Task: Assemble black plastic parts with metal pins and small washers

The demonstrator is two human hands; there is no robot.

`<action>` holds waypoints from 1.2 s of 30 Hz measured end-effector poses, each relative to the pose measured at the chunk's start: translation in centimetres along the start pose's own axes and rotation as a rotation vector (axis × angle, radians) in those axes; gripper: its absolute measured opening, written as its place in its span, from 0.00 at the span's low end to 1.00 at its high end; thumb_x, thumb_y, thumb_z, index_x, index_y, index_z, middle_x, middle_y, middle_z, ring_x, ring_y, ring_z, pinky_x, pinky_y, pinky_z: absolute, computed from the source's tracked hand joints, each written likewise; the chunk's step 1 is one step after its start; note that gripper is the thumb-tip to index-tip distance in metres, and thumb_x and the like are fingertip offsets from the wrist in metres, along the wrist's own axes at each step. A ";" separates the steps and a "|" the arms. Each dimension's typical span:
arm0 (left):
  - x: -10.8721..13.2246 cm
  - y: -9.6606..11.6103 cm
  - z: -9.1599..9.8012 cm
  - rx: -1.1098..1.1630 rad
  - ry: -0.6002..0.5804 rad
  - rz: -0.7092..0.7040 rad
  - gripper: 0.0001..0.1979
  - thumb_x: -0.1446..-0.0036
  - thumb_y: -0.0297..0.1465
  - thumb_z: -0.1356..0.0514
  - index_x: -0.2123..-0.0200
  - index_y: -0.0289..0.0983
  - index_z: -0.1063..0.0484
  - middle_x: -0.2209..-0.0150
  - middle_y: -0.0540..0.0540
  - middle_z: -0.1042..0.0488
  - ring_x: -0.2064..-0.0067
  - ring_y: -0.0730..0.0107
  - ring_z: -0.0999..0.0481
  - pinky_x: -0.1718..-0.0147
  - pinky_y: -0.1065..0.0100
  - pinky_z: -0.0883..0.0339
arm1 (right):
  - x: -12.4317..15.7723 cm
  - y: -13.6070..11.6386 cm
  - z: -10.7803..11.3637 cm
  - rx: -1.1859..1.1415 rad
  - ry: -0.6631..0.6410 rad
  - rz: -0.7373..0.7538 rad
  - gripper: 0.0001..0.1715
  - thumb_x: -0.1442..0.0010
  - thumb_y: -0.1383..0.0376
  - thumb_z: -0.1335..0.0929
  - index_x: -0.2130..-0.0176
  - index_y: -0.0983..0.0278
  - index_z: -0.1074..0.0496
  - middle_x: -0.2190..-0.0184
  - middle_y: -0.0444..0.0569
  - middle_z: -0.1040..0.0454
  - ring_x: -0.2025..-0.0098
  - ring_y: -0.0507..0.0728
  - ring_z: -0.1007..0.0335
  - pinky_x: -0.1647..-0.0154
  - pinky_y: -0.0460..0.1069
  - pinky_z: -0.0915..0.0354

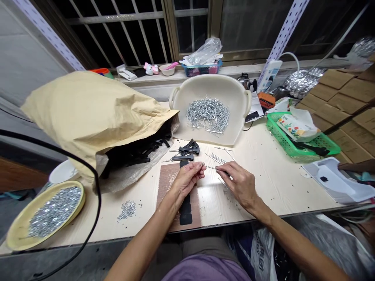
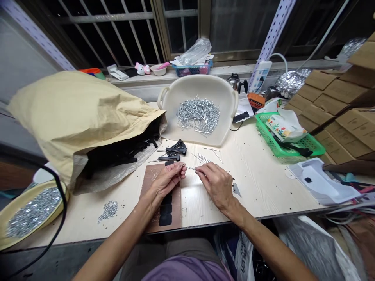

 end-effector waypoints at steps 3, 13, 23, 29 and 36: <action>1.8 0.0 0.1 0.073 0.020 0.001 0.15 0.60 0.33 0.29 0.71 0.31 0.26 0.74 0.49 0.27 0.74 0.80 0.29 0.69 0.75 0.31 | -0.5 -1.8 -0.4 0.093 -0.035 0.098 0.13 0.35 0.62 0.38 0.58 0.60 0.26 0.64 0.47 0.25 0.62 0.53 0.30 0.61 0.48 0.38; 4.5 1.2 1.5 0.064 0.096 -0.146 0.15 0.61 0.34 0.29 0.70 0.31 0.24 0.72 0.47 0.24 0.75 0.80 0.29 0.71 0.75 0.31 | -0.6 -5.2 -0.8 0.254 -0.017 0.239 0.13 0.34 0.63 0.40 0.58 0.59 0.27 0.67 0.46 0.25 0.65 0.52 0.32 0.63 0.47 0.43; 6.4 1.9 3.0 0.026 0.162 -0.250 0.16 0.59 0.34 0.30 0.67 0.31 0.23 0.72 0.46 0.23 0.74 0.78 0.28 0.68 0.71 0.29 | -0.5 -7.9 -1.6 0.324 0.057 0.305 0.11 0.35 0.64 0.38 0.63 0.61 0.27 0.68 0.47 0.25 0.67 0.52 0.33 0.64 0.49 0.46; 6.9 2.1 4.1 -0.015 0.167 -0.307 0.14 0.57 0.34 0.31 0.68 0.31 0.23 0.74 0.47 0.24 0.75 0.78 0.28 0.69 0.72 0.30 | -0.4 -8.1 -2.8 0.316 0.000 0.261 0.14 0.34 0.62 0.39 0.63 0.63 0.27 0.69 0.47 0.26 0.69 0.52 0.35 0.67 0.48 0.47; 7.2 2.0 4.6 -0.019 0.154 -0.319 0.14 0.57 0.34 0.31 0.67 0.31 0.23 0.72 0.46 0.24 0.75 0.78 0.28 0.70 0.71 0.29 | -0.3 -8.3 -3.4 0.296 -0.010 0.258 0.13 0.34 0.60 0.39 0.64 0.62 0.29 0.67 0.45 0.26 0.68 0.51 0.34 0.66 0.47 0.47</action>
Point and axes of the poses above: each hand's wrist, its own x-axis away from the middle knuckle, its own z-axis out of the back of the hand, y = z × x, the point moved 5 cm from there along -x, towards the middle knuckle
